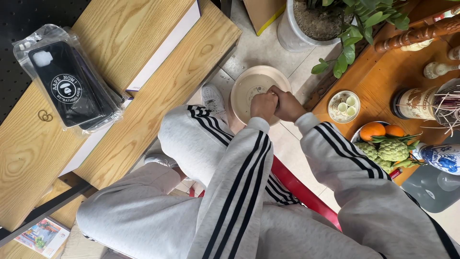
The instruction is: The person is cleaning a phone case with a cloth and then organizing and inspecting other phone cases in a retail or repair setting.
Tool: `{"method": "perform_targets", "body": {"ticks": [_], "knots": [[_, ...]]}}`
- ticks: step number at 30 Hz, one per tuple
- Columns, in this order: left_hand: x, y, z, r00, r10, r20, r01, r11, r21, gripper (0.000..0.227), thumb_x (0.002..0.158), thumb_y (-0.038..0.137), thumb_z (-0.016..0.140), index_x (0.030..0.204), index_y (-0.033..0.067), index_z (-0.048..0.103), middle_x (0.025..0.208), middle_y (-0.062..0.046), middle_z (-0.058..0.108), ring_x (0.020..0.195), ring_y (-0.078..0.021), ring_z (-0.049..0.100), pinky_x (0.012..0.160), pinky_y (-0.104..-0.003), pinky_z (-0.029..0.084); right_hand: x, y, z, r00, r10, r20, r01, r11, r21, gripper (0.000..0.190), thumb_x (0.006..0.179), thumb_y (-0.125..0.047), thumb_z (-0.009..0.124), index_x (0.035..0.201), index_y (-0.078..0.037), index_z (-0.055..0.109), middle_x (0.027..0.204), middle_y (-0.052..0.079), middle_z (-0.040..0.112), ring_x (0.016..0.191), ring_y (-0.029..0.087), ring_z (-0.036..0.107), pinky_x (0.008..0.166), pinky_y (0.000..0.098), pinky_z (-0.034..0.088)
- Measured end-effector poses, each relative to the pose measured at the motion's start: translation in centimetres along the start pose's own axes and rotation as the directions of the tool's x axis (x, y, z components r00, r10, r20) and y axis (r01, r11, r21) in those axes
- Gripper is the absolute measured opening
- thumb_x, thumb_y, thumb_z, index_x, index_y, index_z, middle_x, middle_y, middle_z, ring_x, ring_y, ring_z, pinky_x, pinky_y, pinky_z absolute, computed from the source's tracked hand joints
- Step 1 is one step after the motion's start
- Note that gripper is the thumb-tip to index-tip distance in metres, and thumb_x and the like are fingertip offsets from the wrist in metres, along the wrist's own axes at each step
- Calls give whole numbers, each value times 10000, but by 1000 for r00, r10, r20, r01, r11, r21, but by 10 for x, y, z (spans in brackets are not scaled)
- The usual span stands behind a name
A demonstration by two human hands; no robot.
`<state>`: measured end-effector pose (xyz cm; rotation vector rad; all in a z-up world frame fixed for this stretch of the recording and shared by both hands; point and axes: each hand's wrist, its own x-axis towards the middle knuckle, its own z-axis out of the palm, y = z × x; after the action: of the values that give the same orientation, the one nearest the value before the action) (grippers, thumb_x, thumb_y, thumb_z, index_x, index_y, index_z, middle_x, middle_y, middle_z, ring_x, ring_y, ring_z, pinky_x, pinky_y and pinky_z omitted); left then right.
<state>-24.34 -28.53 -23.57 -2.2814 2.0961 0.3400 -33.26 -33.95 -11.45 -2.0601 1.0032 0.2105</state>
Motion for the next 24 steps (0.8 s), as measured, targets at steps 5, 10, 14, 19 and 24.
{"method": "perform_targets", "body": {"ticks": [5, 10, 14, 19, 24], "knots": [[-5, 0, -53, 989, -71, 128, 94, 978, -188, 45, 864, 77, 682, 833, 102, 704, 750, -82, 725, 728, -241, 745, 616, -355, 599, -15, -17, -11, 998, 41, -39, -50, 951, -304, 411, 865, -191, 547, 1253, -256, 431, 811, 218, 714, 875, 499, 721, 865, 549, 551], [-12, -10, -68, 975, -123, 186, 175, 939, -296, 51, 840, 125, 732, 862, 89, 704, 775, -102, 724, 773, -259, 753, 672, -364, 614, -14, -3, -1, 991, -74, -112, 24, 918, -395, 458, 856, -197, 527, 1286, -246, 377, 760, 156, 714, 822, 439, 744, 822, 525, 567], [-26, -17, -96, 968, -84, 238, 198, 840, -506, 222, 778, 212, 782, 917, 52, 715, 832, -151, 712, 837, -336, 756, 723, -440, 627, -22, -10, -12, 978, -175, -113, 119, 914, -388, 646, 754, -84, 642, 1334, -200, 381, 872, 139, 677, 868, 421, 710, 804, 511, 556], [-35, -13, -108, 941, -71, 331, 287, 686, -669, 257, 719, 208, 714, 855, -9, 695, 796, -191, 721, 842, -386, 755, 739, -479, 623, -41, -41, -45, 951, -308, -22, 279, 890, -360, 805, 691, 63, 718, 1401, -120, 385, 992, 150, 607, 1009, 402, 605, 872, 478, 476], [-33, -18, -149, 981, -65, 181, 159, 803, -575, 198, 731, 131, 725, 899, 27, 734, 813, -179, 731, 868, -398, 761, 766, -498, 622, -41, -29, -80, 953, -153, 261, 83, 962, 259, 950, 759, -280, 847, 1484, -117, 256, 1104, 264, 603, 1044, 416, 542, 947, 513, 402]]}}
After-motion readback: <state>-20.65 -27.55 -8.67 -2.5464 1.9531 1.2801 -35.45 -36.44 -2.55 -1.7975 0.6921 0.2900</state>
